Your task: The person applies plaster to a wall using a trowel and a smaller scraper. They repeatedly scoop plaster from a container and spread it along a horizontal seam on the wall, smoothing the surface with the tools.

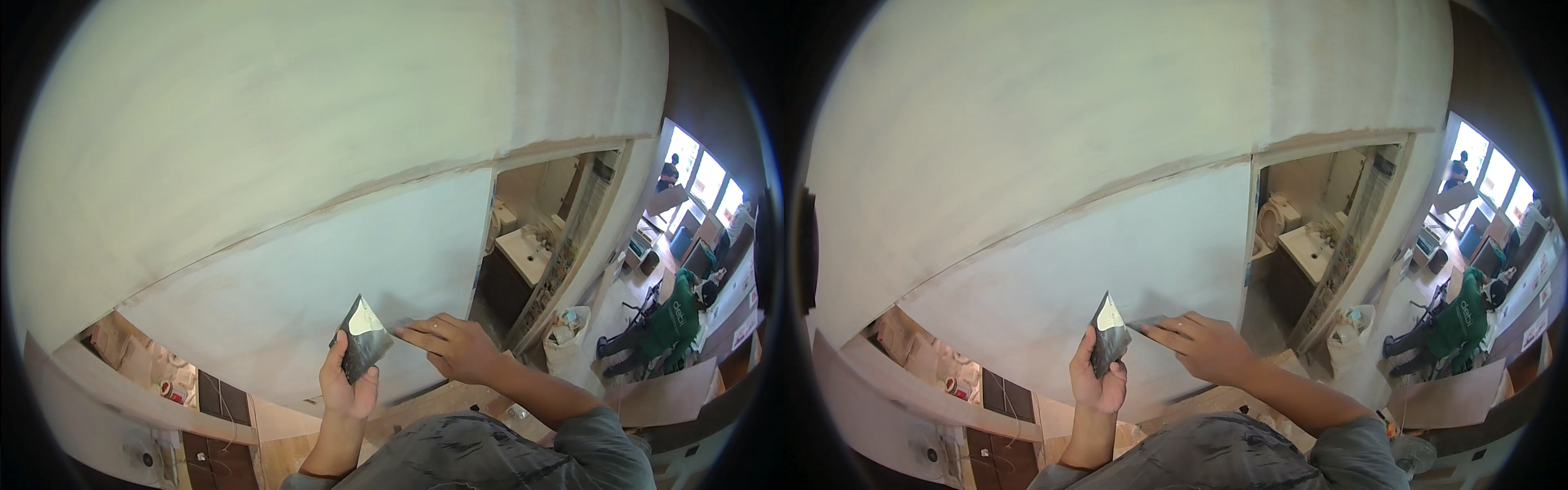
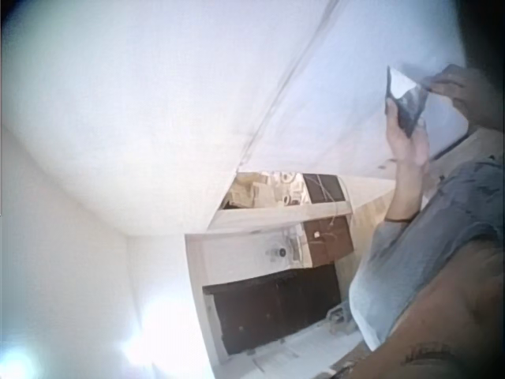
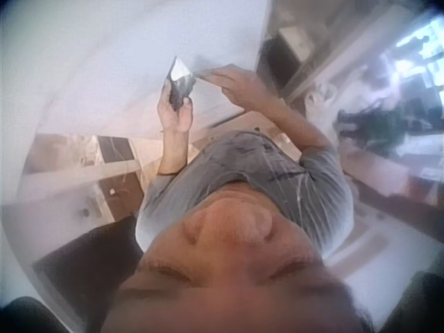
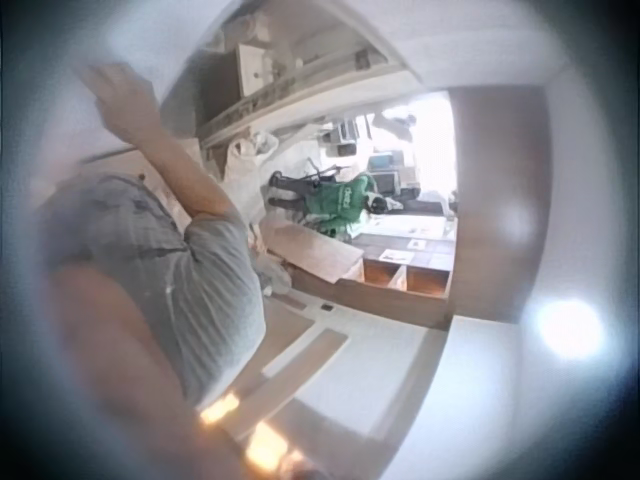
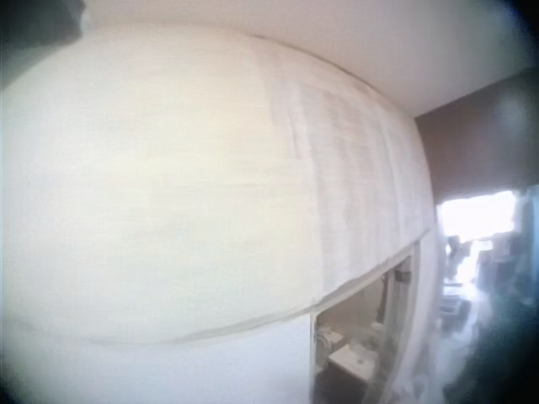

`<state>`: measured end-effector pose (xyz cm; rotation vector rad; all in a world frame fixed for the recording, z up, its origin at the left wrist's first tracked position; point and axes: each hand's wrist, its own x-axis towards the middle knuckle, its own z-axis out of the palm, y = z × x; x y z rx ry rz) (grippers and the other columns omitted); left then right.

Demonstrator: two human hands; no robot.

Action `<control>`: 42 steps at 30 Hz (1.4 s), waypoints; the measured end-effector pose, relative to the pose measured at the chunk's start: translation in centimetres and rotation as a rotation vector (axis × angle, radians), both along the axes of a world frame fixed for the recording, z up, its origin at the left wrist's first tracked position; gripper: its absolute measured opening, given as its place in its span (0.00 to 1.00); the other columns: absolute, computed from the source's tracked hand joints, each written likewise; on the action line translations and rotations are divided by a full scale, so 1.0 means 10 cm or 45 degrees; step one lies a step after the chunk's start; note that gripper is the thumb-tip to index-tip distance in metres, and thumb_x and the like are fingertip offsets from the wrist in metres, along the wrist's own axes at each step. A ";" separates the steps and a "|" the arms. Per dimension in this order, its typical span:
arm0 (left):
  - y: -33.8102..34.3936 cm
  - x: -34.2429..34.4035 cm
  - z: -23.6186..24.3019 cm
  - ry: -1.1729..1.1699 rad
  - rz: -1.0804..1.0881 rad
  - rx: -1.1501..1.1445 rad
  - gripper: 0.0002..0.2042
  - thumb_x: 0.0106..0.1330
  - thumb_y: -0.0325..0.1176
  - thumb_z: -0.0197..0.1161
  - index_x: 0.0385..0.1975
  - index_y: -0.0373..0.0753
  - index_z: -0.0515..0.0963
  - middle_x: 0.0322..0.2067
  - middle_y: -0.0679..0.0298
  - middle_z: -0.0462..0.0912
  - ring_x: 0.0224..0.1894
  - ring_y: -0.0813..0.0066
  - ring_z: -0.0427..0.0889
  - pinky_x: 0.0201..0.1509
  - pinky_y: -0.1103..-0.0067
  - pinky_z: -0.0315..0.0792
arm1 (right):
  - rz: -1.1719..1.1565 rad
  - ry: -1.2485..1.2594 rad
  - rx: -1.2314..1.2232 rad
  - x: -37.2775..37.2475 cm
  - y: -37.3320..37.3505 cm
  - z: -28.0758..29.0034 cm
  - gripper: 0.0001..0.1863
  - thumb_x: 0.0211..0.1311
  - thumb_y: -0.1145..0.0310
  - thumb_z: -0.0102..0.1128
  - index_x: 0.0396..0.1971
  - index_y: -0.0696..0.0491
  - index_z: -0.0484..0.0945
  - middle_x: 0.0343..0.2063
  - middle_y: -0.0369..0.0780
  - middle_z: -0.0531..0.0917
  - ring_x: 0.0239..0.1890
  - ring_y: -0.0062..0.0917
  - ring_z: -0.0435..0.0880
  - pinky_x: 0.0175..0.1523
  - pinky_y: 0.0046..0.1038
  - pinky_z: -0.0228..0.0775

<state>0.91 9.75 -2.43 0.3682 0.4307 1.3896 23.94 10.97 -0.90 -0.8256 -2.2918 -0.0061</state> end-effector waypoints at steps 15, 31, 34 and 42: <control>0.33 1.73 -0.06 1.274 0.493 0.838 0.26 0.72 0.19 0.51 0.71 0.32 0.64 0.67 0.49 0.72 0.70 0.53 0.72 0.74 0.63 0.63 | 0.426 2.101 -1.918 1.60 -0.04 0.27 0.21 0.65 0.74 0.57 0.59 0.58 0.75 0.47 0.42 0.85 0.47 0.29 0.87 0.53 0.32 0.80; 0.38 2.07 0.31 1.802 0.411 1.802 0.33 0.60 0.08 0.56 0.68 0.39 0.71 0.70 0.48 0.69 0.72 0.46 0.69 0.76 0.57 0.64 | 0.869 2.082 -1.886 2.39 0.32 0.45 0.18 0.66 0.72 0.57 0.55 0.56 0.76 0.41 0.39 0.85 0.30 0.21 0.82 0.29 0.23 0.71; 0.32 2.20 0.26 0.943 0.394 1.038 0.26 0.70 0.19 0.58 0.69 0.36 0.66 0.66 0.51 0.73 0.69 0.51 0.74 0.73 0.57 0.70 | 0.736 2.070 -1.237 2.26 0.41 0.85 0.24 0.66 0.74 0.56 0.63 0.58 0.71 0.44 0.43 0.84 0.33 0.23 0.85 0.32 0.25 0.77; 0.43 2.34 0.93 0.144 0.060 0.298 0.14 0.77 0.37 0.58 0.56 0.40 0.77 0.43 0.65 0.88 0.41 0.75 0.89 0.35 0.77 0.85 | 0.127 0.901 0.547 1.98 0.57 0.80 0.27 0.62 0.82 0.59 0.63 0.58 0.75 0.45 0.51 0.86 0.42 0.34 0.89 0.44 0.31 0.83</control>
